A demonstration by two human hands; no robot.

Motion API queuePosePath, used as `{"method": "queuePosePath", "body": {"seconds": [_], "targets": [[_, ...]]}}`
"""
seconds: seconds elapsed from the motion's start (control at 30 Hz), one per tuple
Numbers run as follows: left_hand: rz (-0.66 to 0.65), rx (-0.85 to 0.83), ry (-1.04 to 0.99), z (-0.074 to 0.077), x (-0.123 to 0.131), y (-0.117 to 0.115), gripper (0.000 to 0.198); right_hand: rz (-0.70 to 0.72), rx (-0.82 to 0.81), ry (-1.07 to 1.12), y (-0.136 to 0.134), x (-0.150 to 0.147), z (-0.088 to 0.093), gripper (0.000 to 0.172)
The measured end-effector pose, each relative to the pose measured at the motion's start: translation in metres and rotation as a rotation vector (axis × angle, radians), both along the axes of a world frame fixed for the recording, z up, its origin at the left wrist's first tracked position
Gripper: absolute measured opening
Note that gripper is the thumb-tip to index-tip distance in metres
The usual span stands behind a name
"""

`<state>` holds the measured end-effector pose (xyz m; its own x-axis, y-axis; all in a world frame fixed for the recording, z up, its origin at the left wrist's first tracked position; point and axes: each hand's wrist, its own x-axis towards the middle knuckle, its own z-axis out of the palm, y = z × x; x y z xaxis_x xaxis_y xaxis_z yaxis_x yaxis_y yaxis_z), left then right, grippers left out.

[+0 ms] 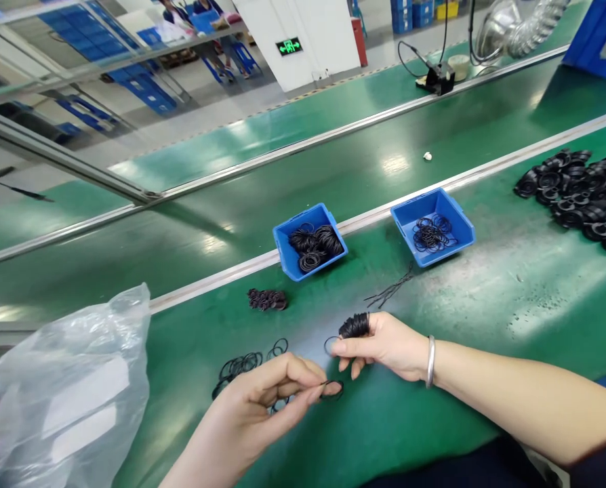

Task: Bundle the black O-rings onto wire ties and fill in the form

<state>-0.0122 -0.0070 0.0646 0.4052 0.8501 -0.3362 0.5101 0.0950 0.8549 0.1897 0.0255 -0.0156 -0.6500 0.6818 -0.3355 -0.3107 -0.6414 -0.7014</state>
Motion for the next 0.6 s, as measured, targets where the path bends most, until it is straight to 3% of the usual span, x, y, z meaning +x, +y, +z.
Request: {"method": "queuePosePath", "body": {"seconds": [0.33,0.6], "targets": [[0.169,0.109,0.083,-0.007,0.009,0.007,0.009,0.046,-0.041,0.068,-0.001,0.001,0.001,0.036],[0.193,0.069,0.087,-0.009,0.005,0.005,0.01,0.027,0.014,0.024,-0.002,0.001,0.003,0.036]]}}
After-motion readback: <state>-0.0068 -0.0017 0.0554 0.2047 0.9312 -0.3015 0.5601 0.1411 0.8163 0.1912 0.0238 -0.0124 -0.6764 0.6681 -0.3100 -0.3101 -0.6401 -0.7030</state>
